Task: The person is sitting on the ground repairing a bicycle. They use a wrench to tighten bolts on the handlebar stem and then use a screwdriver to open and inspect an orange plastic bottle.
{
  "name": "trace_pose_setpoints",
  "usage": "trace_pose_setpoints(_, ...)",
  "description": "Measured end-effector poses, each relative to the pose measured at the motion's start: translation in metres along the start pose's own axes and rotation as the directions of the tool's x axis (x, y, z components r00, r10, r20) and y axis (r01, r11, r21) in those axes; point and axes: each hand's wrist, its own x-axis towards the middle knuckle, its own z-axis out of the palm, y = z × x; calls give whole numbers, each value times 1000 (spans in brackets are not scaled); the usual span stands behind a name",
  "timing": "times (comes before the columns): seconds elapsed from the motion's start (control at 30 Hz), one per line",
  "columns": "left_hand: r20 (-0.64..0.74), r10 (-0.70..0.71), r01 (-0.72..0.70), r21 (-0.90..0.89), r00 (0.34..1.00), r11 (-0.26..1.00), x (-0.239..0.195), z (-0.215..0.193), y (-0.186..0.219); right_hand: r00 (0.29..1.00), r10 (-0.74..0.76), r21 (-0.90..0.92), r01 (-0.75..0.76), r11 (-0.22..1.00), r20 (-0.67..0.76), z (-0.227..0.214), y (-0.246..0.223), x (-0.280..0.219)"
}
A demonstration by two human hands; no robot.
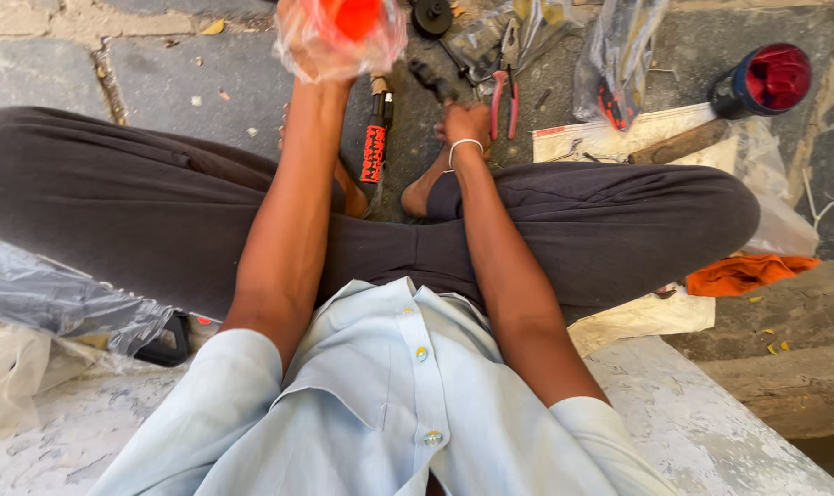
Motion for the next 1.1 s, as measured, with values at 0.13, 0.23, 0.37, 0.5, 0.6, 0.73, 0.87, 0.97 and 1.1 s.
trace_pose_setpoints(0.13, 14, 73, -74, 49, 997, 996, -19, 1, 7, 859, -472, -428, 357, 830, -198, 8, -3, -12)
trace_pose_setpoints(0.23, 65, 190, -198, 160, 980, 967, -38, 18, 5, 739, -645, 129, 671, 730, -197, 8, -27, -33)
trace_pose_setpoints(0.37, 394, 440, -585, 427, 807, 690, -80, 43, -20, 822, -529, 896, 54, 441, 211, 19, -58, -52)
trace_pose_setpoints(0.5, 698, 393, -794, 583, 598, 172, -112, 63, -31, 666, -660, 931, -162, 326, 347, 30, -54, -35)
trace_pose_setpoints(0.6, 756, 335, -826, 535, 562, 179, -124, 74, -31, 351, -936, -42, 936, 350, 15, 33, -26, 0)
trace_pose_setpoints(0.73, 770, 336, -835, 537, 542, 119, -135, 81, -30, 486, -840, 728, 482, 488, 241, 49, 3, 47)
trace_pose_setpoints(0.87, 866, 287, -880, 458, 410, -124, -141, 78, -36, 565, -795, 601, 564, 566, 219, 45, 12, 47)
trace_pose_setpoints(0.97, 774, 313, -834, 530, 550, 154, -137, 69, -40, 655, -691, 875, 93, 476, 306, 37, -1, 16)
trace_pose_setpoints(1.1, 735, 353, -806, 582, 579, 109, -115, 51, -43, 659, -632, 911, -242, 335, 408, 19, -29, -22)
